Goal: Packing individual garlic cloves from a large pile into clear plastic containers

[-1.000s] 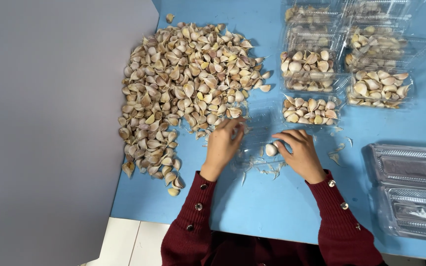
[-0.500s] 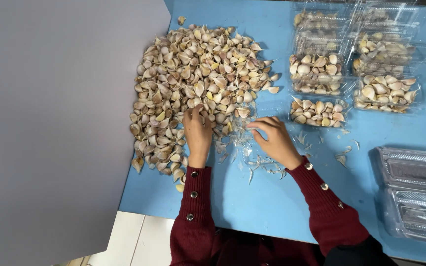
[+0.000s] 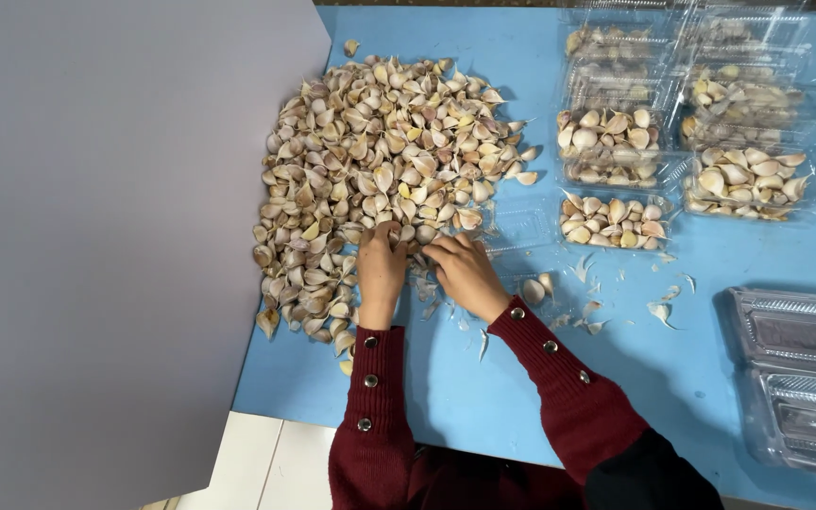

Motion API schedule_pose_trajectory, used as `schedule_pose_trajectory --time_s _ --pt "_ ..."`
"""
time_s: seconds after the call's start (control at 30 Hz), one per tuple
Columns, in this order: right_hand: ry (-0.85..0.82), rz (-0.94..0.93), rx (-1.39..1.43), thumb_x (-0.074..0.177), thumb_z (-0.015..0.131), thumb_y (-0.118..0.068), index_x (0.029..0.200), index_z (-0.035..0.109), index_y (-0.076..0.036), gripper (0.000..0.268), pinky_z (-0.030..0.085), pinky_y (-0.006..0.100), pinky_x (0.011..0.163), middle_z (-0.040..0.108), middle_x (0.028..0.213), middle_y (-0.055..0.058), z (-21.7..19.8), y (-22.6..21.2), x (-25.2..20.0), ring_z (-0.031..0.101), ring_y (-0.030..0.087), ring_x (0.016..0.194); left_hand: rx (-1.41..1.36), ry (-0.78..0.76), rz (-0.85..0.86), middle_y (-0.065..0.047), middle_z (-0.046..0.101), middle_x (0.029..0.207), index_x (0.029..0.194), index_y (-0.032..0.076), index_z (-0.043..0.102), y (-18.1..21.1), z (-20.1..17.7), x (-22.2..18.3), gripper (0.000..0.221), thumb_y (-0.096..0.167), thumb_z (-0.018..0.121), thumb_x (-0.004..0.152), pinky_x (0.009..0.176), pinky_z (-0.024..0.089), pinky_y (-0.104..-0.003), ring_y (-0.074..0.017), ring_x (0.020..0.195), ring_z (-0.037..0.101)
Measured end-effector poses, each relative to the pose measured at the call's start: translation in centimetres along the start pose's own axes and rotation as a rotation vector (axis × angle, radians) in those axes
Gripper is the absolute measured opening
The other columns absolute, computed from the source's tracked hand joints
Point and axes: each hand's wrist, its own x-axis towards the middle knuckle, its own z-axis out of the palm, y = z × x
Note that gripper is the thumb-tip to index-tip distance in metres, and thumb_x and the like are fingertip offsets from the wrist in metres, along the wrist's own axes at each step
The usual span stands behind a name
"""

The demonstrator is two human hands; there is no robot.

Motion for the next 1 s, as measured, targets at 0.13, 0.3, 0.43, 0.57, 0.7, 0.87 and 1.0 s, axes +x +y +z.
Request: schedule_pose_trajectory --time_s 0.13,0.3,0.43,0.57,0.7,0.87,1.0 --pt "-0.011 0.004 0.029 0.091 0.062 -0.008 0.131 0.066 -0.014 0.040 0.044 0.040 0.092 0.063 0.123 0.004 0.2 -0.2 -0.3 0.052 0.024 0.113 -0.014 -0.002 0.034 -0.017 0.063 0.098 0.127 0.008 0.060 0.4 -0.3 -0.6 0.028 0.004 0.062 0.099 0.066 0.059 -0.046 -0.0324 0.089 0.071" --pt "0.065 -0.010 -0.024 0.090 0.066 -0.012 0.124 0.068 -0.017 0.035 0.042 0.040 0.088 0.062 0.116 0.003 -0.9 -1.0 -0.5 0.056 0.023 0.110 -0.043 0.032 0.035 -0.019 0.068 0.089 0.125 0.005 0.058 1.4 -0.8 -1.0 0.027 0.004 0.062 0.099 0.062 0.059 -0.049 -0.0339 0.079 0.073" --pt "0.129 -0.018 0.021 0.091 0.067 -0.012 0.120 0.070 -0.018 0.029 0.042 0.039 0.089 0.062 0.111 0.002 -0.5 -0.5 -0.6 0.057 0.022 0.106 -0.060 0.084 -0.005 -0.020 0.070 0.092 0.136 0.003 0.054 2.9 -2.0 -1.5 0.036 0.004 0.060 0.100 0.065 0.059 -0.047 -0.0335 0.080 0.073" --pt "0.241 0.019 0.276 0.093 0.068 -0.010 0.116 0.073 -0.017 0.025 0.048 0.042 0.092 0.064 0.109 0.003 -2.5 -0.9 -0.5 0.063 0.027 0.106 -0.184 0.228 0.042 -0.032 0.066 0.104 0.140 -0.004 0.048 4.5 -3.5 -1.8 0.038 -0.002 0.055 0.102 0.064 0.059 -0.052 -0.0416 0.086 0.072" --pt "0.368 0.005 0.498 0.094 0.068 -0.005 0.111 0.075 -0.012 0.020 0.056 0.041 0.088 0.063 0.107 0.009 -4.7 -1.3 -0.8 0.068 0.032 0.102 -0.388 0.401 0.100 -0.034 0.061 0.119 0.145 0.001 0.043 6.0 -4.3 -2.3 0.041 0.003 0.054 0.105 0.074 0.062 -0.053 -0.0452 0.102 0.070" --pt "0.444 -0.012 0.544 0.093 0.070 -0.005 0.107 0.077 -0.012 0.017 0.057 0.037 0.085 0.062 0.104 0.007 -7.4 -0.6 -1.9 0.068 0.028 0.099 -0.481 0.394 0.176 -0.027 0.066 0.117 0.142 0.004 0.050 6.8 -3.0 -2.3 0.040 0.009 0.061 0.103 0.082 0.063 -0.048 -0.0393 0.101 0.072" --pt "0.433 0.020 0.593 0.096 0.067 -0.002 0.105 0.076 -0.006 0.014 0.057 0.037 0.086 0.062 0.103 0.011 -10.7 0.1 -4.2 0.066 0.024 0.096 -0.537 0.258 0.235 -0.023 0.069 0.112 0.140 0.008 0.054 7.9 -0.8 -3.0 0.042 0.009 0.065 0.100 0.084 0.063 -0.046 -0.0346 0.098 0.073"
